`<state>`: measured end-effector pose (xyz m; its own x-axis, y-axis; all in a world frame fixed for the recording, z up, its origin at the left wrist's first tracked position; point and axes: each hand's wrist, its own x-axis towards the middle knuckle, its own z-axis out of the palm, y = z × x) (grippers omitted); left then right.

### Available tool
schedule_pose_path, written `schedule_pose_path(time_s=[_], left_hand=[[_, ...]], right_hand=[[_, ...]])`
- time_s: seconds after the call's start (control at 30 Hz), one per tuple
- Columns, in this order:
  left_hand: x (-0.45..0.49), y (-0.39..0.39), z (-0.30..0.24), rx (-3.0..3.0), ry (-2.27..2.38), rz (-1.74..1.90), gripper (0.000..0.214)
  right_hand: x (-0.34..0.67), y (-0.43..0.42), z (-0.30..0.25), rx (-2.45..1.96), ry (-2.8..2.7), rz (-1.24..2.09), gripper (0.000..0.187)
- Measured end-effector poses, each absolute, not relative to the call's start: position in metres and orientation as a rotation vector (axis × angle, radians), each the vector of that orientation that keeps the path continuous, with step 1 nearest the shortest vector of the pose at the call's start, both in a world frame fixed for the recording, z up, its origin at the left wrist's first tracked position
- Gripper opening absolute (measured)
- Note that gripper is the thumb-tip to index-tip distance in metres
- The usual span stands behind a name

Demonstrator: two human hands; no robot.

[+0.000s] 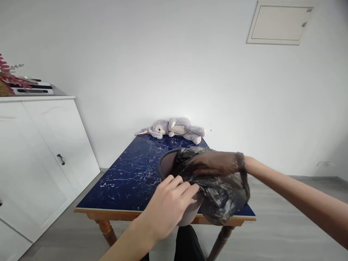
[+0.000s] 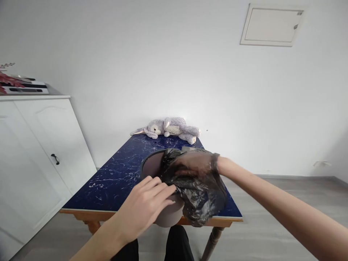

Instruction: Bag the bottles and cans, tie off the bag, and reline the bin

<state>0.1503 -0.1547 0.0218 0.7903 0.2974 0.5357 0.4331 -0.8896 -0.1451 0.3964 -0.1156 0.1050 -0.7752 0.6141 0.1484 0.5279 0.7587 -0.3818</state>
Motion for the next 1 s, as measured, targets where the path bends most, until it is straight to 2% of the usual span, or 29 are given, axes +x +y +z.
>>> schedule_pose_path(time_s=[0.1, 0.27, 0.4, 0.47, 0.53, 0.6, 0.67, 0.77, 0.87, 0.93, 1.0], left_hand=[[0.145, -0.136, 0.019, -2.729, -0.619, -0.787, 0.021], [0.144, -0.119, 0.017, -2.619, -0.695, -0.829, 0.029], [0.151, -0.130, 0.024, -2.433, -0.473, -1.144, 0.040], [0.159, -0.137, 0.030, -2.405, -0.179, -1.218, 0.037], [0.169, -0.139, 0.036, -2.442, 0.042, -1.114, 0.035], [0.178, -0.136, 0.042, -2.504, 0.076, -0.941, 0.035], [0.181, -0.127, 0.046, -2.542, -0.014, -0.819, 0.034], [0.176, -0.110, 0.050, -2.515, -0.189, -0.752, 0.029], [0.161, -0.097, 0.052, -2.445, -0.344, -0.774, 0.029], [0.150, -0.091, 0.052, -2.418, -0.452, -0.774, 0.034], [0.139, -0.084, 0.052, -2.420, -0.600, -0.739, 0.037]], right_hand=[[0.414, -0.131, 0.124, -0.981, -2.586, 0.587, 0.037], [0.437, -0.155, 0.135, -1.316, -2.324, 0.468, 0.021], [0.429, -0.156, 0.127, -1.167, -2.248, 0.726, 0.020], [0.417, -0.151, 0.124, -1.008, -2.201, 0.991, 0.031], [0.405, -0.143, 0.121, -0.900, -2.133, 1.198, 0.048], [0.396, -0.132, 0.118, -0.870, -2.101, 1.238, 0.055], [0.391, -0.117, 0.113, -0.922, -2.145, 1.077, 0.049], [0.388, -0.093, 0.099, -1.122, -2.222, 0.571, 0.038], [0.388, -0.073, 0.078, -1.288, -2.226, 0.146, 0.038], [0.388, -0.061, 0.065, -1.370, -2.204, -0.004, 0.039], [0.388, -0.050, 0.055, -1.417, -2.139, 0.033, 0.041]])
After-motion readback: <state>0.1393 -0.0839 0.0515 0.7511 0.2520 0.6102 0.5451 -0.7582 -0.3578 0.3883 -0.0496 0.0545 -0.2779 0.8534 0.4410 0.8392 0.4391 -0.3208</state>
